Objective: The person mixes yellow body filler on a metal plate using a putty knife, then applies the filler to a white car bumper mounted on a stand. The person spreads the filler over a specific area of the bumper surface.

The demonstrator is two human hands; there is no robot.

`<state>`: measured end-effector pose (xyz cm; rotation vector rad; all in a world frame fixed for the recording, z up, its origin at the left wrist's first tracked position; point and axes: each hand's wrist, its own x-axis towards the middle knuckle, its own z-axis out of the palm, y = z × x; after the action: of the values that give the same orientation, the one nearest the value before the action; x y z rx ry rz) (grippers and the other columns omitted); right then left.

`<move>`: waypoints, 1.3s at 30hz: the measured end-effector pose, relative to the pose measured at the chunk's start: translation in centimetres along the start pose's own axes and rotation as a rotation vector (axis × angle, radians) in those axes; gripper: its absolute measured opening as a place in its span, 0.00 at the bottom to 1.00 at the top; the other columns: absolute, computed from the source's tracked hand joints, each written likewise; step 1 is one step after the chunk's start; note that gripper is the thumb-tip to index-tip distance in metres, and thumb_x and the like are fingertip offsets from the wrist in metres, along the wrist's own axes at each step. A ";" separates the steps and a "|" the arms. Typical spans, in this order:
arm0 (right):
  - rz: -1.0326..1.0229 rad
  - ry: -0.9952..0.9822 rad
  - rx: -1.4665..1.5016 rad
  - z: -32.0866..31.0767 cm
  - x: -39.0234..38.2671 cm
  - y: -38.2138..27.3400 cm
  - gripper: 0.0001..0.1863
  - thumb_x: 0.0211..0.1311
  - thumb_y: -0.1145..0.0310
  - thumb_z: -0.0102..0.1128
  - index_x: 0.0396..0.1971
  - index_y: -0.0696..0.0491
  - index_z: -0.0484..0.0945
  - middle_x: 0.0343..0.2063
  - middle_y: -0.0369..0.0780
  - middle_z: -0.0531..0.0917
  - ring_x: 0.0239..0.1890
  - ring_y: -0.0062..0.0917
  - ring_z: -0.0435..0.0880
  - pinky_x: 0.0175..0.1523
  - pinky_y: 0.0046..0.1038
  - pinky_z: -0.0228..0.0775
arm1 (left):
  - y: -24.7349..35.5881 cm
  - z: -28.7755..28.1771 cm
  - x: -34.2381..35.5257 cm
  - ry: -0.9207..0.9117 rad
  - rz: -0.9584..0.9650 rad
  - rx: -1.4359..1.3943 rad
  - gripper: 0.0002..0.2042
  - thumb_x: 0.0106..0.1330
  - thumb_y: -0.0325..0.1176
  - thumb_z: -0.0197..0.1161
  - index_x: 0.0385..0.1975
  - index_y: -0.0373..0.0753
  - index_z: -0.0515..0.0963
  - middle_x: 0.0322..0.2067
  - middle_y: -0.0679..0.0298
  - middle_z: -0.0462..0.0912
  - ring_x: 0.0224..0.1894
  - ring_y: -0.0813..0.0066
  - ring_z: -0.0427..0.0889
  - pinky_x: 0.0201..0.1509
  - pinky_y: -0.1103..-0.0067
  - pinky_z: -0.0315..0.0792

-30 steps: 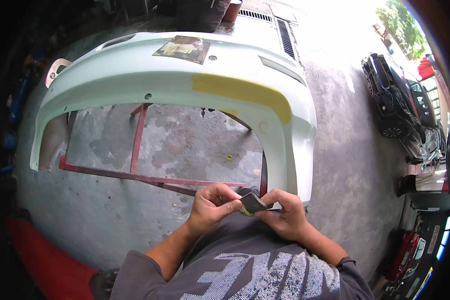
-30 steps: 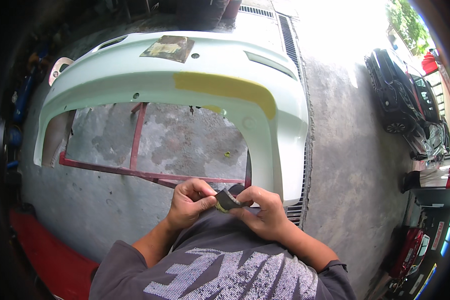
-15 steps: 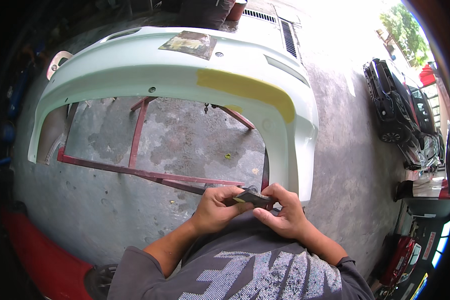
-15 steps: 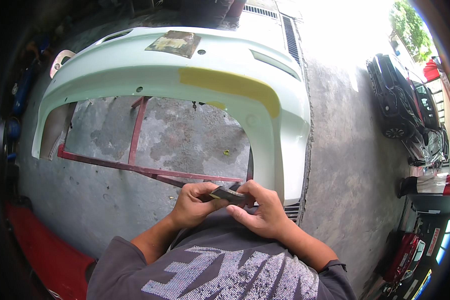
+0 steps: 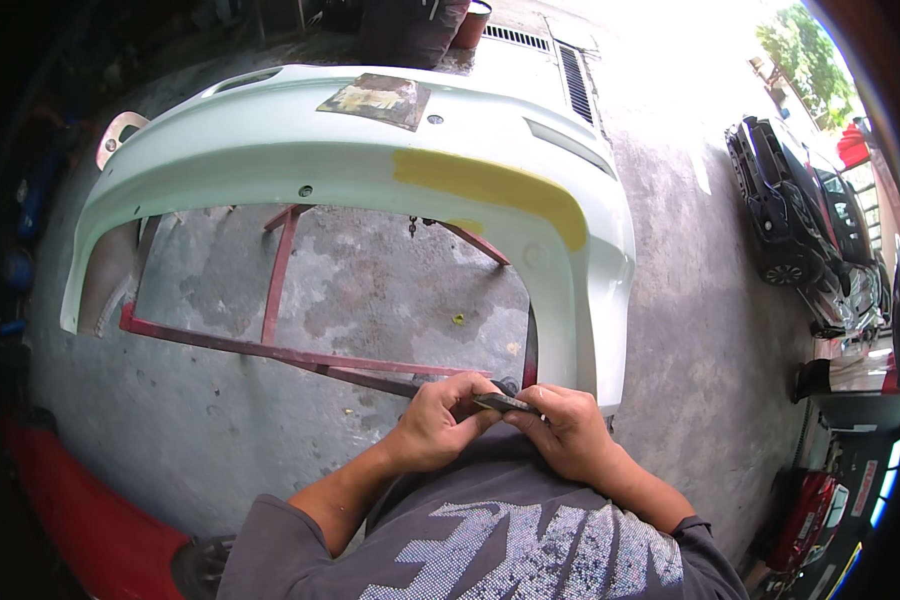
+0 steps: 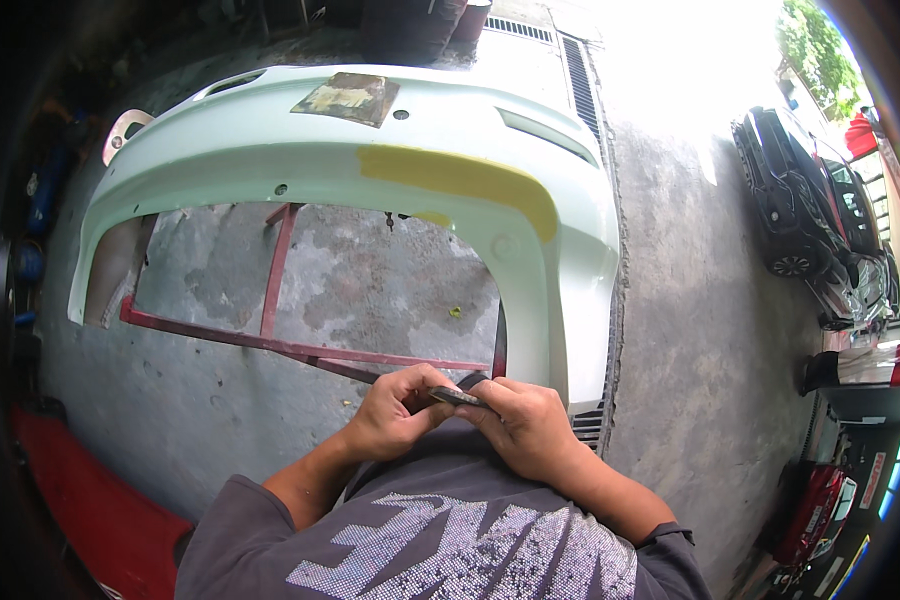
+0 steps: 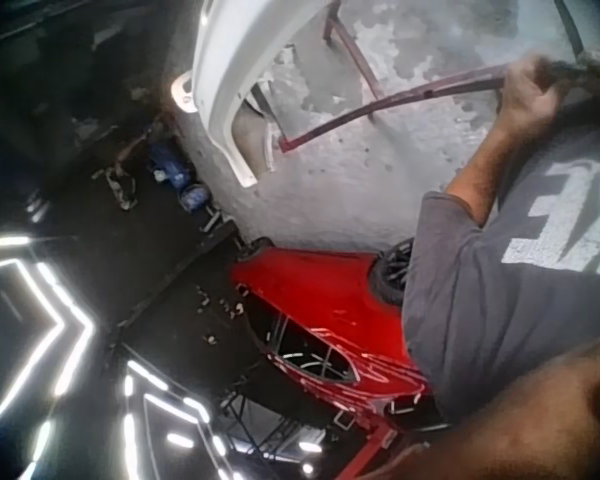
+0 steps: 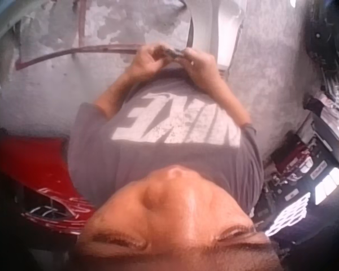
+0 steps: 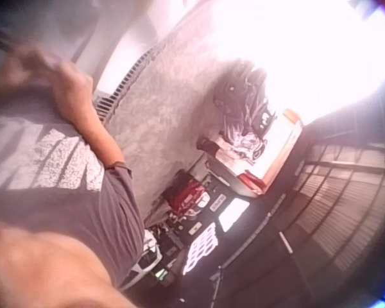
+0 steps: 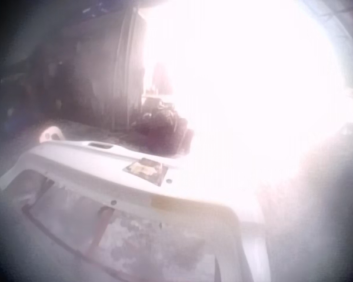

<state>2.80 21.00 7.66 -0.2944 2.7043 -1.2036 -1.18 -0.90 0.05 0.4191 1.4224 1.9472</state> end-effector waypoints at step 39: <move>-0.301 0.292 -0.142 -3.7 -4.9 4.9 0.20 0.58 0.66 0.75 0.52 0.50 0.86 0.25 0.36 0.85 0.26 0.28 0.87 0.33 0.29 0.77 | 2.8 6.8 3.3 0.040 0.398 0.454 0.11 0.67 0.17 0.66 0.48 0.32 0.80 0.41 0.56 0.86 0.46 0.70 0.89 0.50 0.76 0.83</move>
<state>6.11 28.03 6.76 -0.6086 3.0922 -1.2106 -0.31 5.71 4.62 0.9348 1.9278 1.9215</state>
